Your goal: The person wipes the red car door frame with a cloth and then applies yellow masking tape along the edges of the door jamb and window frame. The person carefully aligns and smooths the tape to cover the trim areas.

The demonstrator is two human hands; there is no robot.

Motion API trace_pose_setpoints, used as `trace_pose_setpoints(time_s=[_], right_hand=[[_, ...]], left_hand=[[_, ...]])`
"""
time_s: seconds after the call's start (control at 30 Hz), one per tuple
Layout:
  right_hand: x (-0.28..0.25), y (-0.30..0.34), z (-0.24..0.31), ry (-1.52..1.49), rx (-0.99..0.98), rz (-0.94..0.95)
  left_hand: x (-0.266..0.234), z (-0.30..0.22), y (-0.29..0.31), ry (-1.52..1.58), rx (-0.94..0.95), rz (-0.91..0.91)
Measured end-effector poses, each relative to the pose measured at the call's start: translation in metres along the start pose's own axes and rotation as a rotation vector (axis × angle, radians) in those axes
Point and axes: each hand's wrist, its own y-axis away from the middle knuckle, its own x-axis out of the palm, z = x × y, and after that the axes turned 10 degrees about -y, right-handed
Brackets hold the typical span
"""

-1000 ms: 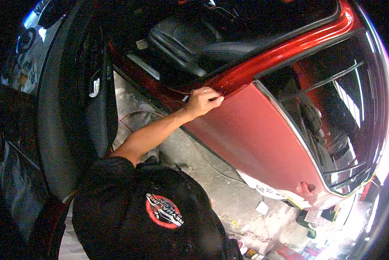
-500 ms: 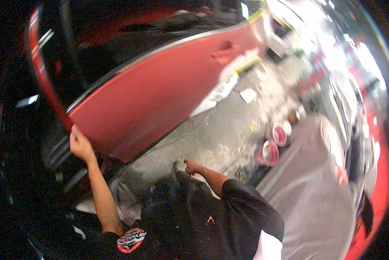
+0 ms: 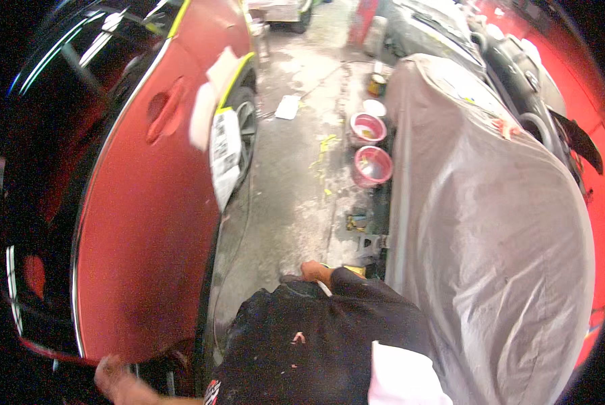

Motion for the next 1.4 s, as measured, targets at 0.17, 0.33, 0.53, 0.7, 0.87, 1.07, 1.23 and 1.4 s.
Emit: trace_pose_setpoints(time_s=[0.17,0.33,0.53,0.7,0.87,1.07,1.23,1.4], right_hand=[[-0.080,0.009,-0.081,0.000,0.161,-0.089],[-0.120,-0.036,-0.108,-0.312,0.050,-0.280],[-0.074,-0.025,-0.216,-0.228,0.189,-0.577],[-0.138,0.059,-0.173,-0.823,0.733,-0.929],[-0.229,0.088,-0.188,-0.729,0.915,-1.477],[-0.392,0.264,-0.321,-0.147,1.176,-1.945],[-0.521,0.421,-0.429,0.493,1.326,-1.986],[-0.630,0.519,-0.474,0.491,1.182,-1.617]], left_hand=[[0.061,-0.325,-0.088,0.739,1.217,1.075],[0.222,-0.411,-0.036,0.787,1.235,1.652],[0.467,-0.351,0.125,-0.567,1.098,1.515],[0.537,-0.329,0.176,-0.115,0.838,2.120],[0.659,-0.407,0.170,-0.211,1.468,1.773],[0.762,-0.576,0.176,0.113,1.462,1.520],[0.787,-0.629,0.208,0.285,1.252,1.421],[0.762,-0.583,0.278,-0.334,1.232,1.641]])
